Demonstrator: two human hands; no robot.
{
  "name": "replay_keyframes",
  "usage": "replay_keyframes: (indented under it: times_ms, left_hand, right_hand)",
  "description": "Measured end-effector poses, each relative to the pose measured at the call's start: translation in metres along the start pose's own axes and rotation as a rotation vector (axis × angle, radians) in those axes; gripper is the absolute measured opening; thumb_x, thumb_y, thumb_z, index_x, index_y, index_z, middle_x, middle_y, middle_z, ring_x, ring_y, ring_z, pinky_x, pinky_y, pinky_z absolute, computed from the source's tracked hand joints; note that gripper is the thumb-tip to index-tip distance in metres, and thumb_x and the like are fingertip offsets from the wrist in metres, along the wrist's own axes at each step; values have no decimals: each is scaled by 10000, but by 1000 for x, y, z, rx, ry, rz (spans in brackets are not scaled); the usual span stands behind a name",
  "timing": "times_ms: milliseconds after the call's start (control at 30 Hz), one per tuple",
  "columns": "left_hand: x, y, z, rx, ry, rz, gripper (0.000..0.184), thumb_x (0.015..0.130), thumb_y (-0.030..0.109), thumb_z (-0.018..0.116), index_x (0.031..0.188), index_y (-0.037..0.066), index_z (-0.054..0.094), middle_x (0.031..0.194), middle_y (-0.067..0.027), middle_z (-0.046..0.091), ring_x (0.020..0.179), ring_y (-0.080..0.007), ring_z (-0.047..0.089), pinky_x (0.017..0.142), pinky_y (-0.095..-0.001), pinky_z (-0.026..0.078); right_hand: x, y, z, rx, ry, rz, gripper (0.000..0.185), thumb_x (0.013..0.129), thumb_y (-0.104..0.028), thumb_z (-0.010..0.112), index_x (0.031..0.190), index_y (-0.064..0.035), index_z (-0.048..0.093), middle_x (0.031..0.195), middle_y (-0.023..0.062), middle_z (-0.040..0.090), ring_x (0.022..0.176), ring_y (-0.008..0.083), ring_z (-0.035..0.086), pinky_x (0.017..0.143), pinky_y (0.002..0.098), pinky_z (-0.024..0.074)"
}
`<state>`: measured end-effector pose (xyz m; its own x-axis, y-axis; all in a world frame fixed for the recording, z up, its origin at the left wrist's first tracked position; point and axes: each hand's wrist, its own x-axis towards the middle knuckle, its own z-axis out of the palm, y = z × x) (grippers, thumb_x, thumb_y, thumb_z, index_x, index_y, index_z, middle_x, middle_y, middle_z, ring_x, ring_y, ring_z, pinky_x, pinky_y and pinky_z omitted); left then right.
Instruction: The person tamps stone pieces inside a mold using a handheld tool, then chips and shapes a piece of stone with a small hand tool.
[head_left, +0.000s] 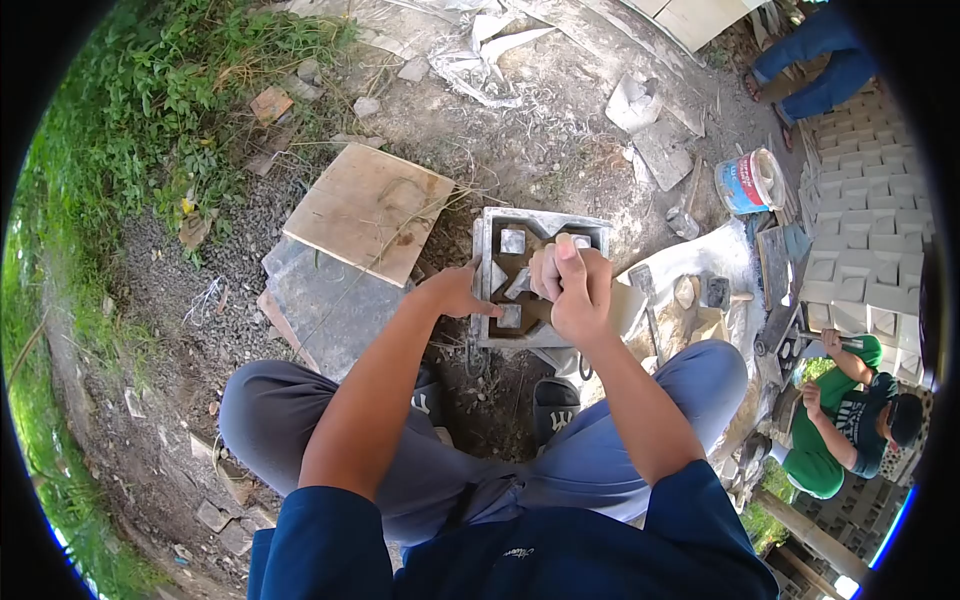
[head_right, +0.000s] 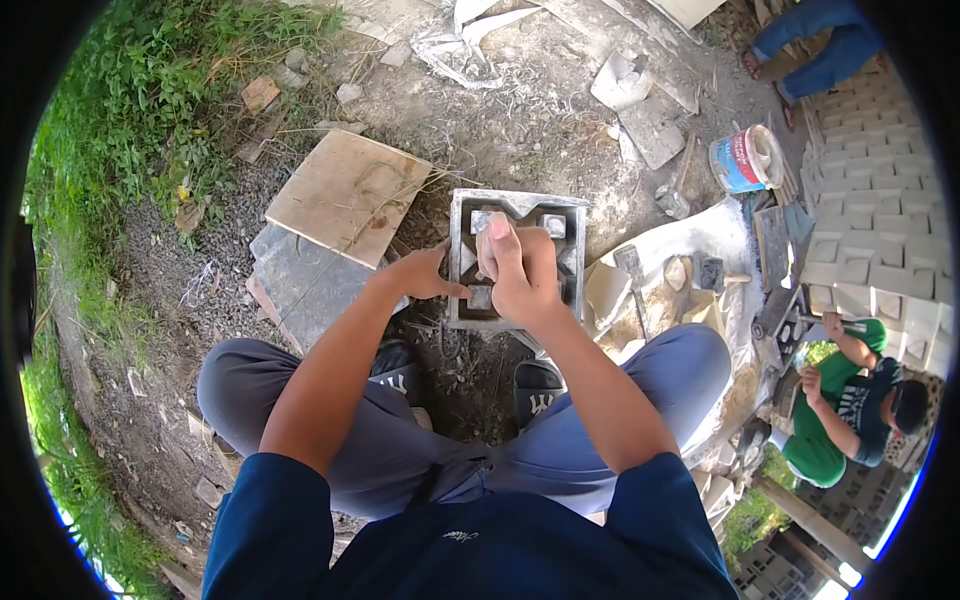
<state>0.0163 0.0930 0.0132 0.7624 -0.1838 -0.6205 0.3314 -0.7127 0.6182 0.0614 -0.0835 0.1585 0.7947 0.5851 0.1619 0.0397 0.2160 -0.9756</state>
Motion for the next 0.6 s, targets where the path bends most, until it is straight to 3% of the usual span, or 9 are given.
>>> replay_keyframes:
  times_ms: [100,233,300,333,367,433,500,567,600]
  left_hand:
    - [-5,-1,2,-27,-50,-43,1303,633,627,846,1546,-42,200,1355,-322,547,1281,-423,535,1081,-445,423]
    - [-8,3,-4,13,-87,-13,1366,581,651,858,1543,-54,191,1301,-348,569,1233,-428,570,1046,-442,451]
    - [-8,-1,-1,42,-140,-9,1399,551,680,855,1532,-74,201,1261,-359,587,1195,-431,592,1025,-448,466]
    - [-2,-8,8,127,-32,64,1445,546,657,861,1540,-94,129,1135,-325,659,1092,-421,644,943,-441,510]
    - [-1,-14,15,119,-41,58,1445,546,657,861,1540,-94,129,1135,-325,659,1092,-421,644,943,-441,510]
    - [-2,-8,9,105,-54,36,1455,538,647,870,1539,-96,122,1146,-333,652,1098,-428,641,940,-439,512]
    - [-1,-6,7,90,-77,15,1451,541,637,875,1539,-96,119,1161,-338,645,1106,-427,638,940,-440,511]
    - [-1,-12,7,37,-78,62,1427,526,699,852,1529,-80,201,1233,-358,601,1171,-445,599,1015,-459,468]
    - [-1,-11,6,48,-92,41,1461,519,713,849,1545,-65,157,1214,-361,608,1160,-445,605,998,-460,477]
  right_hand:
    - [-11,-6,0,15,-43,-134,559,1104,-300,362,612,-34,350,546,-3,347,510,97,328,477,286,267]
    - [-3,7,-1,46,147,23,552,1099,-281,375,600,-48,332,539,-11,332,485,97,302,452,293,239]
    - [-13,-3,2,-21,138,-43,551,1097,-282,386,601,-49,333,532,-10,335,476,100,317,449,292,242]
    - [-19,-5,3,-65,80,-174,556,1096,-298,390,603,-50,334,531,-10,341,479,99,328,453,289,246]
    - [-23,-6,3,-110,24,-309,561,1096,-313,395,604,-51,335,529,-9,347,482,97,340,457,287,250]
    - [-25,15,-6,-104,98,-261,562,1090,-324,413,608,-43,345,530,-1,359,466,105,364,443,287,257]
    - [-15,18,-9,-123,170,-72,546,1094,-319,380,621,-49,341,525,30,389,439,128,326,430,305,291]
    - [-21,5,-4,-118,136,-68,543,1090,-314,397,624,-43,339,523,32,383,437,132,328,418,309,288]
    - [-27,1,0,-138,116,-200,544,1083,-298,419,609,-41,352,520,27,377,447,129,371,427,295,285]
